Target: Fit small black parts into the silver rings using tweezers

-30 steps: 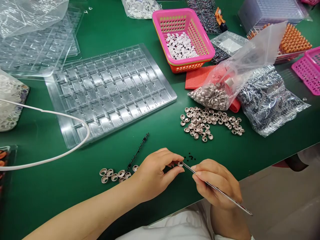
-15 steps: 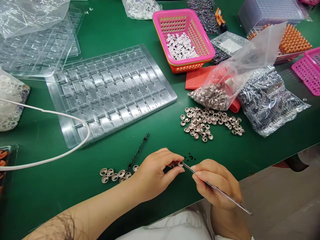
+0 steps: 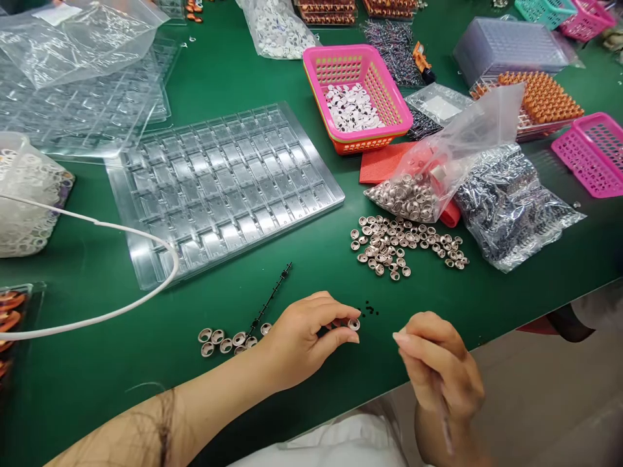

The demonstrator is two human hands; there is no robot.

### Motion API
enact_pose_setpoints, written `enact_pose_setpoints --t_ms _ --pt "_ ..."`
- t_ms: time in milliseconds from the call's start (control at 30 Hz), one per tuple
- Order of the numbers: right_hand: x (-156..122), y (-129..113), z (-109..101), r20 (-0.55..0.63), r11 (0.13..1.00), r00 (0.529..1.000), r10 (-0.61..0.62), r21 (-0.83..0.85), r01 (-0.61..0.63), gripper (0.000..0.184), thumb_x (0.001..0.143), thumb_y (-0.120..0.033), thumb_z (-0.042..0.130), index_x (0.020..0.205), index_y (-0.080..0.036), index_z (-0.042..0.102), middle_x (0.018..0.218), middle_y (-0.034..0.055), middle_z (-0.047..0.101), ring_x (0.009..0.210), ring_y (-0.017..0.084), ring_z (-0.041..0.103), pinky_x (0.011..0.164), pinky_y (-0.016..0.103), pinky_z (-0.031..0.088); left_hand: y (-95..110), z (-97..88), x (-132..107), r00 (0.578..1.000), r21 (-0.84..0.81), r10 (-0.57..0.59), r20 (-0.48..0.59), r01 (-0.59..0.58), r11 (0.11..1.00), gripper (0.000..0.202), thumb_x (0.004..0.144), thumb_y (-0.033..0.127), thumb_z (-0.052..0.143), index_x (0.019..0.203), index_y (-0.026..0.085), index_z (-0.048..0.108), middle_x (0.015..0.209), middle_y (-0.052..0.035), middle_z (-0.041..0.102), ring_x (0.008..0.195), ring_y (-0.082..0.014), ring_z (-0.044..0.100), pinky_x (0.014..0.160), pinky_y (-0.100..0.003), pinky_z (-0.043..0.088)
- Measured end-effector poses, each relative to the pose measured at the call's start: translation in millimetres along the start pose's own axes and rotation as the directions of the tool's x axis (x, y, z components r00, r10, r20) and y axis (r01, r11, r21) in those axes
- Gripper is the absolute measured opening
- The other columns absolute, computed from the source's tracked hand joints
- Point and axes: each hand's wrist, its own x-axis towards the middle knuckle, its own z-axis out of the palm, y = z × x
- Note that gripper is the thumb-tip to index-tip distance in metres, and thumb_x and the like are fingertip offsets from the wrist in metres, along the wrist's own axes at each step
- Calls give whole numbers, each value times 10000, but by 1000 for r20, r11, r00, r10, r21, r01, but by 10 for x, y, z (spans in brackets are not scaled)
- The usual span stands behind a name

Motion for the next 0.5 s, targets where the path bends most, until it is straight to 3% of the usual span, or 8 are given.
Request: enact_pose_setpoints --t_ms 133,267,500 --pt "73 28 -48 141 995 987 -83 -44 90 285 856 -17 648 1091 -176 664 862 33 627 684 122 560 602 284 468 15 7 7 997 -38 70 6 -70 997 179 879 170 736 1048 117 717 829 -51 736 758 -147 628 699 -235 509" --pt "147 87 -73 294 969 936 -193 -92 229 231 877 -67 645 1073 -188 660 828 21 661 617 102 500 575 275 405 33 12 4 991 -67 124 39 -121 990 151 890 164 721 1035 122 714 821 -46 750 743 -147 623 700 -237 507" --pt "110 160 -109 407 947 874 -265 -61 316 244 909 -70 577 1129 -142 652 884 58 699 622 122 434 578 324 280 26 37 -14 987 -74 141 79 -136 988 170 890 174 724 1052 128 708 804 -37 753 729 -153 610 700 -247 500"
